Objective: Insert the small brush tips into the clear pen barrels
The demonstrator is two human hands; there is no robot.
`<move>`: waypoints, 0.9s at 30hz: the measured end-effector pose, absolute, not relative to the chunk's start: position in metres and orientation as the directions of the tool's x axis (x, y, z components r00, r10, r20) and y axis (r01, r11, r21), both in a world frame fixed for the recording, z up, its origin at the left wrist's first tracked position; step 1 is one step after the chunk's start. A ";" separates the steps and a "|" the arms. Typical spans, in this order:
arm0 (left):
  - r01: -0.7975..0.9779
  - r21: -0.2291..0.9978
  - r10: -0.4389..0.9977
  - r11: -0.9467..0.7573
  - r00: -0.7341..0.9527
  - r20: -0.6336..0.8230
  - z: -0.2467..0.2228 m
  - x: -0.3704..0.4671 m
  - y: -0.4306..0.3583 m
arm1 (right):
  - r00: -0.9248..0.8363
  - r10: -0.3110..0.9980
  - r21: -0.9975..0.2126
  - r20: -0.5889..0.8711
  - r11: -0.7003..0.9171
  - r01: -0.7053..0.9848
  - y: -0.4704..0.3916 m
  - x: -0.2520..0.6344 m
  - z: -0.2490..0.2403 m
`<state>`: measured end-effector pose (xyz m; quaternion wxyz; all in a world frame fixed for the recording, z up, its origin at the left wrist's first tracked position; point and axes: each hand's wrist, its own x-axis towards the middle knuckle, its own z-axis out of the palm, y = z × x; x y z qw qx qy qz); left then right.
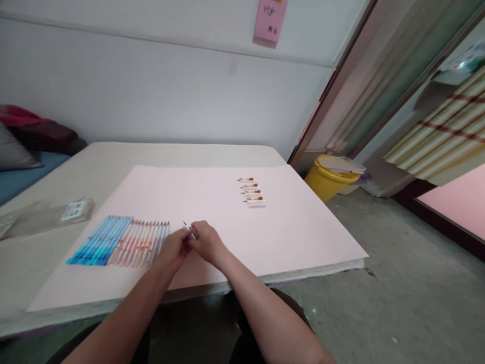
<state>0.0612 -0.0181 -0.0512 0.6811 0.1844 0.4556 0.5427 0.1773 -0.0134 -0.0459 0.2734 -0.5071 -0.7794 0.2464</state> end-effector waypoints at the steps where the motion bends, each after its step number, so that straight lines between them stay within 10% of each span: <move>1: -0.592 0.738 0.906 0.324 -0.030 -0.422 -0.049 0.058 -0.016 | -0.305 0.934 -0.694 0.187 0.345 0.632 -0.013 0.179 -0.045; 27: -0.770 0.638 0.791 0.002 -0.389 -0.472 -0.038 0.008 0.012 | -0.343 0.939 -0.837 0.037 0.217 0.503 -0.022 0.185 -0.026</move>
